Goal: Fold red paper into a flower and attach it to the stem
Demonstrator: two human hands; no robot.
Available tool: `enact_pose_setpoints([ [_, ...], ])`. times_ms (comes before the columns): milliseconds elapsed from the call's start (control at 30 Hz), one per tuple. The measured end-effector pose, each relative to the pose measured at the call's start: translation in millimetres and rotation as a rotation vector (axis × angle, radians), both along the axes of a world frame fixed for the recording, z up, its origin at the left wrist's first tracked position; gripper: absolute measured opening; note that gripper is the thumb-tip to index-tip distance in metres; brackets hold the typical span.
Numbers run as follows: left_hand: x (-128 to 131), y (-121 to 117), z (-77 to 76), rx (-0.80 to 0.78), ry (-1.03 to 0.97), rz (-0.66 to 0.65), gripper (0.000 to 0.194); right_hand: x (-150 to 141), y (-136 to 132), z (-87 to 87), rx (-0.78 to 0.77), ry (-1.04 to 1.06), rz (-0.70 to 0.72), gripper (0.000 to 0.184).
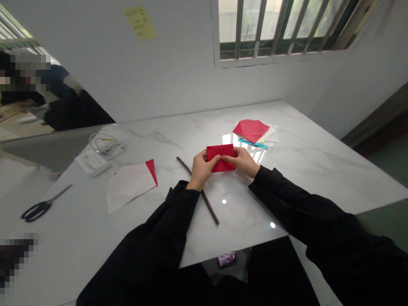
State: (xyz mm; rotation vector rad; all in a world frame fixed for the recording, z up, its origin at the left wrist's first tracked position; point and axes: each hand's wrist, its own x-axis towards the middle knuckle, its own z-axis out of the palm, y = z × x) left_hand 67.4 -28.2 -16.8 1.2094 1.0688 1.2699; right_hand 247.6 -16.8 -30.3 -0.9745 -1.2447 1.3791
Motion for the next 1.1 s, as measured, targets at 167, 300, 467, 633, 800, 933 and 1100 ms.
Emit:
enact_pose_setpoints([
  [167,-2,2,2.6,-0.008,0.009,-0.019,0.045,0,0,-1.5,-0.020,0.025,0.024,0.041],
  [300,-14,10,13.2,0.003,0.034,0.073,0.046,2,4,-3.4,-0.069,0.064,-0.021,0.042],
  [467,-52,24,29.1,0.077,0.213,0.308,0.031,4,4,0.0,-0.173,0.140,-0.049,0.034],
  [633,-105,27,36.4,0.171,0.908,0.502,0.026,4,3,4.5,-0.206,0.177,-0.032,0.033],
  [800,-140,28,30.4,0.121,1.243,0.352,0.041,3,3,5.3,-0.236,0.228,-0.031,0.038],
  [933,-151,32,22.4,0.114,1.324,0.137,0.055,3,3,5.9,-0.239,0.235,-0.015,0.042],
  [1100,-154,35,20.4,0.099,1.317,0.093,0.038,3,1,6.6,-0.200,0.217,0.019,0.043],
])
